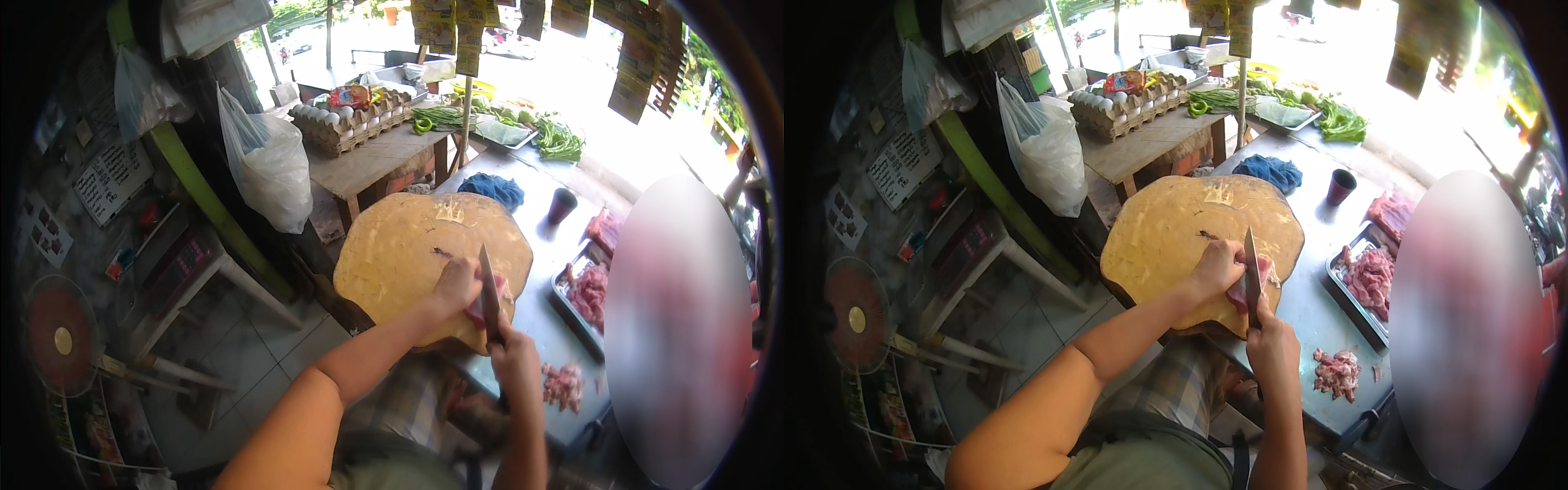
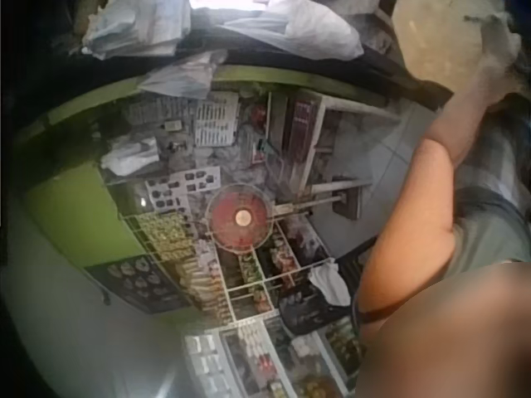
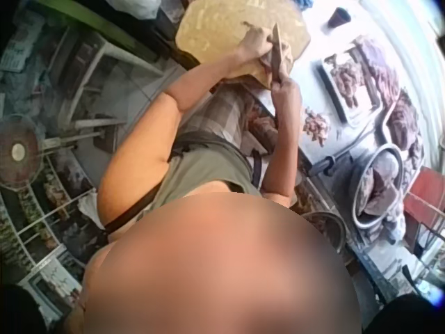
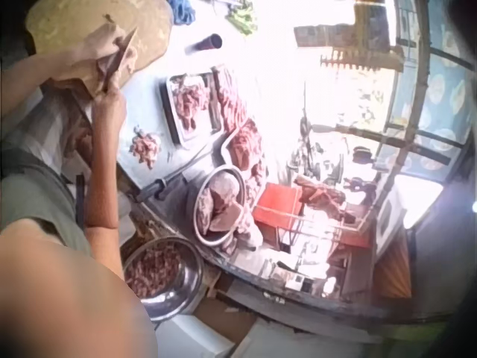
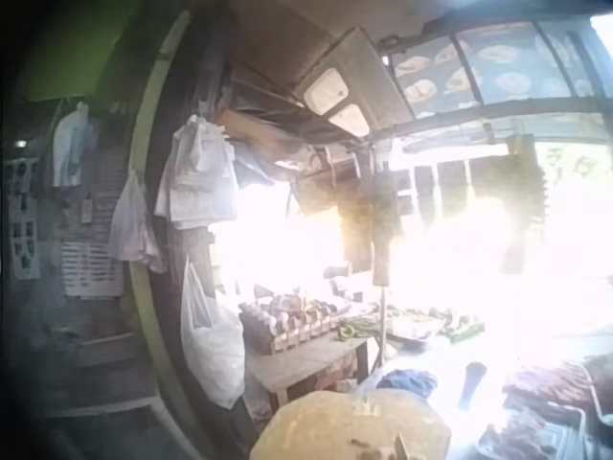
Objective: The person uses a cleaver to slice raw meat on a wooden cutting board. They repeatedly cut the meat into smaller pieces and transfer them to metal trays and bowls on the counter.
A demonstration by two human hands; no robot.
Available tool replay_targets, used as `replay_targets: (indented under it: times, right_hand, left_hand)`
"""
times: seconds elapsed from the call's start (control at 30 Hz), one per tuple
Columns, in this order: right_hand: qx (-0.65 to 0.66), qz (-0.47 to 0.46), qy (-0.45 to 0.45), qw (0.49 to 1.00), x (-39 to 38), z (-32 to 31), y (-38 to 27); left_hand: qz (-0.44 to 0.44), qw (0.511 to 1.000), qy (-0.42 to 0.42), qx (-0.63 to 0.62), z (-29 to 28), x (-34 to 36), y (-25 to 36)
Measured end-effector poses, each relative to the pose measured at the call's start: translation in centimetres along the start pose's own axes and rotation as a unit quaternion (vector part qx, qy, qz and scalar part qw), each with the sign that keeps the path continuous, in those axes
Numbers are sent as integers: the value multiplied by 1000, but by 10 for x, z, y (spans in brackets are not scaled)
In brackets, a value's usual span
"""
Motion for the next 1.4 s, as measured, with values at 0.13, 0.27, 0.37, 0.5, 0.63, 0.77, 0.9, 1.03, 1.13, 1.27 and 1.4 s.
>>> replay_targets:
  times: [0.13,0.27,0.37,0.5,0.63,0.77,0.9,1.03,1.13,1.27,1.4]
  right_hand:
    - [-61,-38,30,997,22,12,-11]
    - [-81,-30,13,996,-25,-1,-1]
    - [-62,24,-11,998,-56,-16,2]
    - [-72,41,-30,996,-58,-18,-1]
    - [-92,-64,39,993,-5,3,-8]
    - [-75,-57,40,995,14,10,-1]
    - [-68,29,3,997,-35,-4,7]
    - [-31,66,-4,997,-71,-18,11]
    - [4,74,3,997,-71,-23,15]
    - [25,109,-22,993,-67,-25,19]
    - [-8,-52,-3,999,-66,-25,-11]
  left_hand:
    - [18,999,9,34,4,9,-14]
    - [36,998,22,44,4,9,-28]
    - [19,998,22,48,-3,5,-30]
    - [0,1000,-19,12,-11,-5,-30]
    - [-37,995,-61,-66,-9,-9,-38]
    - [-157,945,-170,-233,-8,-5,-47]
    - [-134,930,-157,-303,-37,17,-24]
    - [55,936,-138,-320,-67,11,24]
    - [166,972,-143,-83,-88,-21,31]
    - [149,971,-143,122,-120,-53,3]
    - [153,985,-16,83,-137,-70,-2]
Point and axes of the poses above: each hand's wrist, its own x-axis towards the middle knuckle, its own z-axis out of the palm, y = z × x, the point moved 5 cm from there along x, towards the middle knuckle, and after that the axes turned 9 degrees about y, right-handed, at the moved point
